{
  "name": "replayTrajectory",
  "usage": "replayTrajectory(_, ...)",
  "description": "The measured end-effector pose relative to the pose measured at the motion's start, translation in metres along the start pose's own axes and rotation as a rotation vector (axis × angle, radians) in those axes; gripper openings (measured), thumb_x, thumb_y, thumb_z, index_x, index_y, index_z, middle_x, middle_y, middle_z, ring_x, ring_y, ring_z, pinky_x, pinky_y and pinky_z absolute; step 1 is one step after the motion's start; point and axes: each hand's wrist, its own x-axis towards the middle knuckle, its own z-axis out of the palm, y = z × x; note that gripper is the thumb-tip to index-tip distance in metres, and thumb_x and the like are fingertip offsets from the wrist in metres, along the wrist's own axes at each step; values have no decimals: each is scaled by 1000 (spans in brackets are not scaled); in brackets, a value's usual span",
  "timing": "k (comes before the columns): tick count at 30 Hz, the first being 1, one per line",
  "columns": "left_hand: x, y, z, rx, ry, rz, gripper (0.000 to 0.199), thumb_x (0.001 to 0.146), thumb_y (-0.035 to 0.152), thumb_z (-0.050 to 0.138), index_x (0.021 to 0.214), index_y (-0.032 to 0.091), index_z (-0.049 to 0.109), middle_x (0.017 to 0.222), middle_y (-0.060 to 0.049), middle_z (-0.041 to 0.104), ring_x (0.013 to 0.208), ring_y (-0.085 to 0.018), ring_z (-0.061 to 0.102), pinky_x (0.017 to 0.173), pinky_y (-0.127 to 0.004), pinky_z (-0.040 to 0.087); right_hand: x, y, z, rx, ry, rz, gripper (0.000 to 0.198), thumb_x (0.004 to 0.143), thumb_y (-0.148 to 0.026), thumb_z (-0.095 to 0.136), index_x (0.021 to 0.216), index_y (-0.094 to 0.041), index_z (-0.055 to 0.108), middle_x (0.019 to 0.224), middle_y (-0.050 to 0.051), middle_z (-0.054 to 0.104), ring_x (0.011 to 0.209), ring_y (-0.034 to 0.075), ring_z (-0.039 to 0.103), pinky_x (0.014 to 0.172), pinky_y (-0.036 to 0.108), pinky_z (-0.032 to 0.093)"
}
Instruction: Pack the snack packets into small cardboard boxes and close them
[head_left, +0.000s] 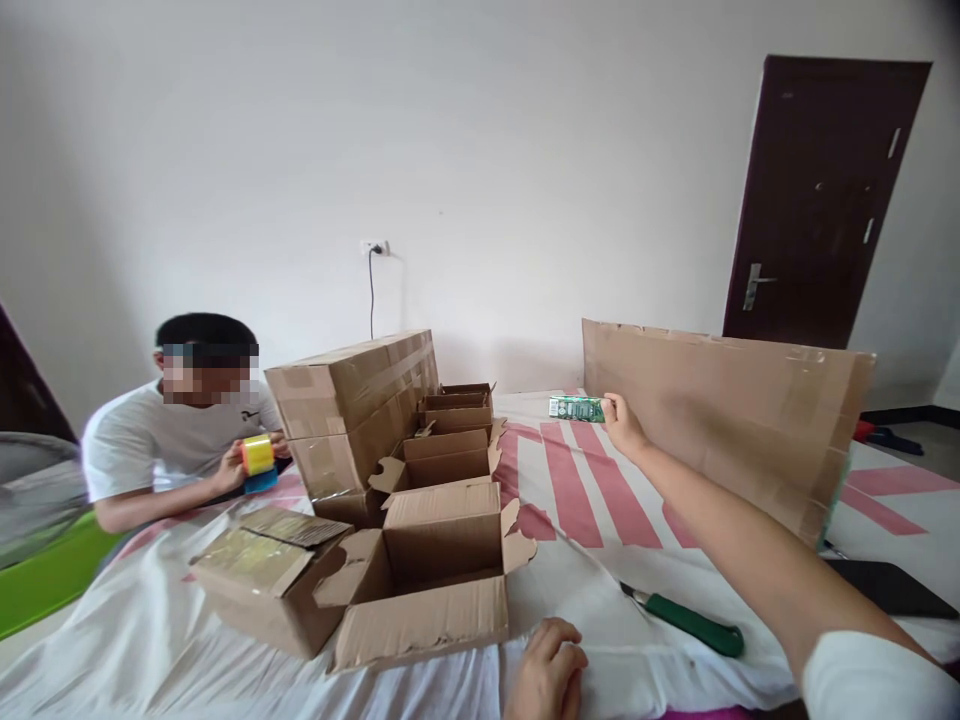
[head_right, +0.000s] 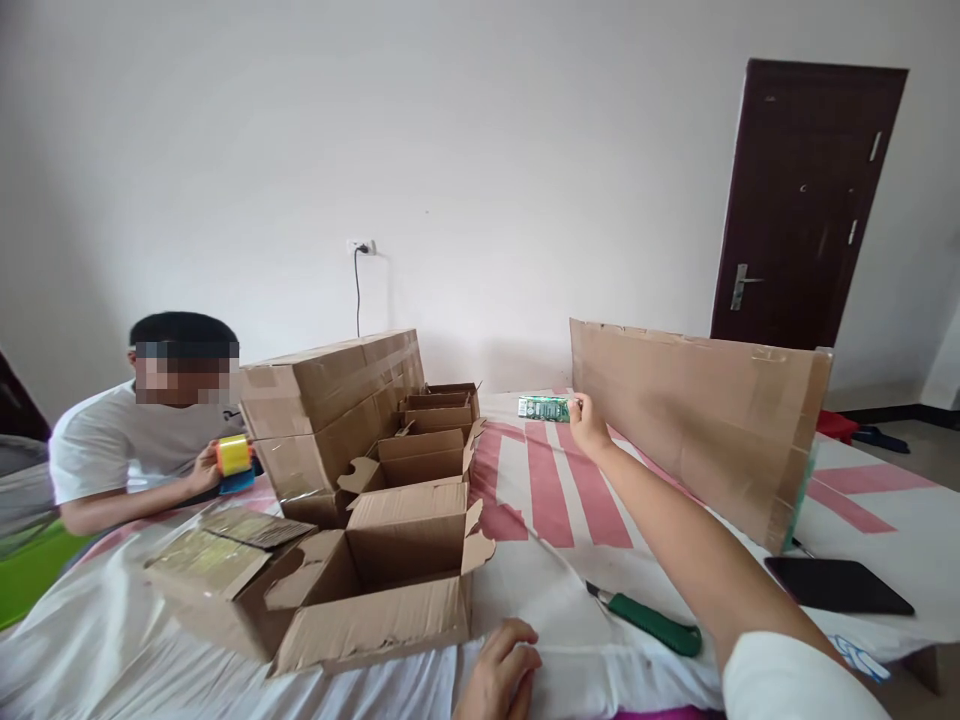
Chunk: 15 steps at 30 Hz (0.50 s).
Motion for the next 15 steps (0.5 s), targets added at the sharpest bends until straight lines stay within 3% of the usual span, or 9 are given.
replayTrajectory(3,-2,9,-9,-5,-12,-63,23,76,10,46,93,22,57,96,-10,66,84,-22,65,71,-37,56,0,14,12,-40,-1,96,46,94,-51,47,124,-16,53,124,11,59,110,25,58,98,50,43)
replayTrajectory(7,5,33,-42,-17,-7,-112,27,81,7,45,101,22,56,95,-9,68,85,-20,65,74,-32,54,-61,50,18,-58,-152,109,43,93,-50,37,111,-17,58,118,16,64,115,30,57,102,49,40)
replayTrajectory(12,8,48,-89,88,276,-49,32,79,6,48,106,22,51,80,-7,65,71,-18,60,63,-31,49,-168,93,0,9,-478,60,47,83,-61,46,102,-23,64,112,12,70,109,31,62,98,45,47)
replayTrajectory(15,0,48,-92,131,406,-17,29,82,10,46,107,23,51,77,-5,64,66,-18,60,61,-32,49,-217,89,3,92,-634,63,48,84,-62,48,108,-24,65,117,11,69,111,30,62,96,42,49)
